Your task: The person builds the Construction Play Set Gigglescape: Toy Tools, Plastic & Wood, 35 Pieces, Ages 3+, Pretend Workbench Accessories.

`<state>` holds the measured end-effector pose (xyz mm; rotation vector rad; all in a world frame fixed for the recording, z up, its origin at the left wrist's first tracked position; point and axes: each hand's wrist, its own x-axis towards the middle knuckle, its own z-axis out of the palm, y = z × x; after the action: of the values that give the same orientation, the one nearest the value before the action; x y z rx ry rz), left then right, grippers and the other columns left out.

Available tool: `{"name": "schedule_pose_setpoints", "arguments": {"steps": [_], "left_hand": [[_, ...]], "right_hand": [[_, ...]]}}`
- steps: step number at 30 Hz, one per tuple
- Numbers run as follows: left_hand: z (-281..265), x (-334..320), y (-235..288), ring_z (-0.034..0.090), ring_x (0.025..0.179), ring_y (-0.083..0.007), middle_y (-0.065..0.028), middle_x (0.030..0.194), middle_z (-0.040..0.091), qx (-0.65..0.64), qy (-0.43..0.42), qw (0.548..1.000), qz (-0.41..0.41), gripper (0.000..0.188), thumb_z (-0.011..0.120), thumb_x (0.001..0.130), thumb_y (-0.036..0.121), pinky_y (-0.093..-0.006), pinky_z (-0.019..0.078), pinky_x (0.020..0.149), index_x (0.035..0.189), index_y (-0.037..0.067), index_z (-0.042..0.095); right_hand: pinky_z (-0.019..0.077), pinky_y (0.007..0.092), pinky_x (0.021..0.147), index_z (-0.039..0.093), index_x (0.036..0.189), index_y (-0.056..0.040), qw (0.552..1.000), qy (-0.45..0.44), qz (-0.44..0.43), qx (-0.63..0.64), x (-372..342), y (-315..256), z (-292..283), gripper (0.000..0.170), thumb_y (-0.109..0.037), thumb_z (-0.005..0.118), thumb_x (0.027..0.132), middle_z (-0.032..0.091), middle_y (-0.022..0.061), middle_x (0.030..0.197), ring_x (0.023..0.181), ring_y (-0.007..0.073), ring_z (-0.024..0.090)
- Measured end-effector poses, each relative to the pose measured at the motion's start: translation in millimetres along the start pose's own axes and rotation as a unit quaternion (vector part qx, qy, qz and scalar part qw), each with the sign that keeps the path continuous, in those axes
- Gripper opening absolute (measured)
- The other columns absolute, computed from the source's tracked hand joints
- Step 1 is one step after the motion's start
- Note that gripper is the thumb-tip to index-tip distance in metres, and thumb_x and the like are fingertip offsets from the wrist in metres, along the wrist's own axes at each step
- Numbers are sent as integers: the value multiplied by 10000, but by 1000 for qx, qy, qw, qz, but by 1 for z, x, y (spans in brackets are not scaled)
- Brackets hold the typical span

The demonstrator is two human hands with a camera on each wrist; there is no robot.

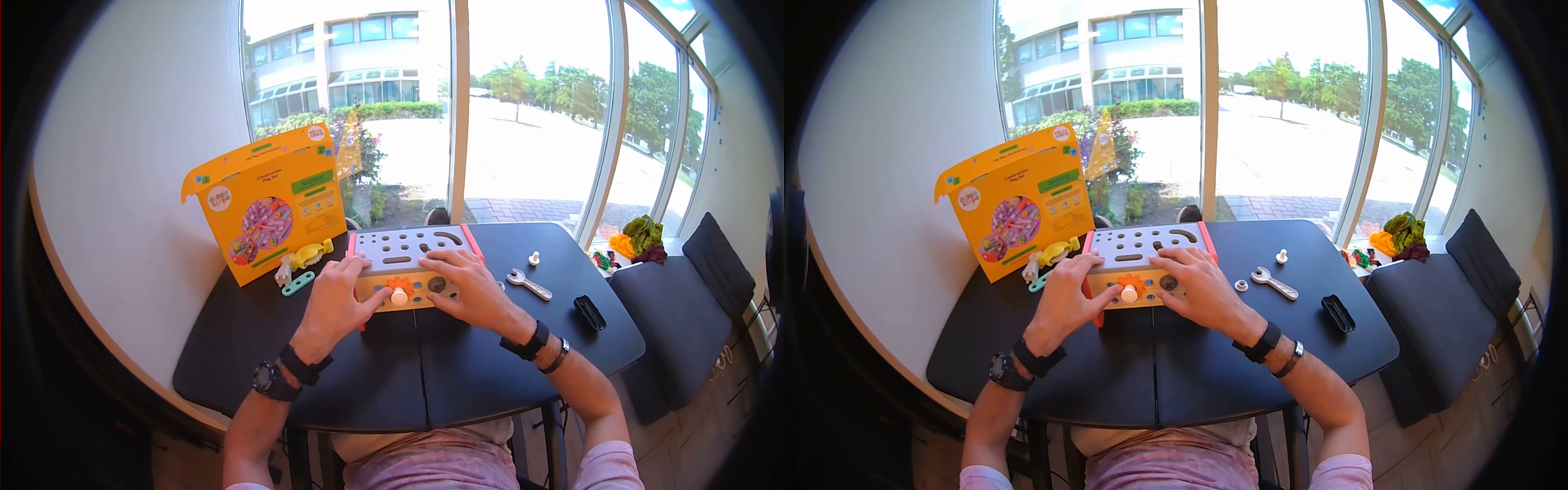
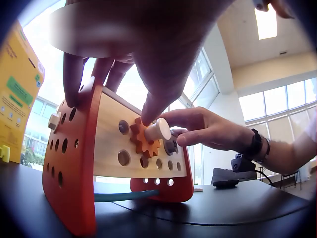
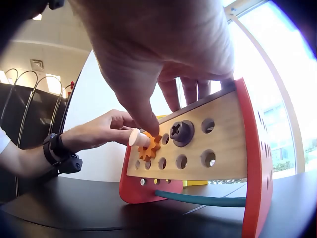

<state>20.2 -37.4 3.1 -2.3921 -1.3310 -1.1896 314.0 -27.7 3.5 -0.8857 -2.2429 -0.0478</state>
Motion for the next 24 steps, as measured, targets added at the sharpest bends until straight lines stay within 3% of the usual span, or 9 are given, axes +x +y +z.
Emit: {"name": "schedule_pose_setpoints", "arguments": {"steps": [6,24], "left_hand": [[6,0,0,726,1149,-394,-197,1205,783,4,24,1000,3,534,959,874,329,-468,587,1012,1222,-18,750],[3,0,2,730,1129,-388,-197,1179,781,-3,8,1000,-13,534,960,880,327,-469,586,998,1232,-14,746]], "right_hand": [[452,517,1240,701,1498,-60,1000,0,-6,1,-1,1,1,562,-225,821,975,650,155,1527,1416,383,588],[455,508,1237,676,1533,-60,1000,-2,-8,-3,-3,0,0,613,-220,830,962,643,156,1537,1411,380,588]]}}
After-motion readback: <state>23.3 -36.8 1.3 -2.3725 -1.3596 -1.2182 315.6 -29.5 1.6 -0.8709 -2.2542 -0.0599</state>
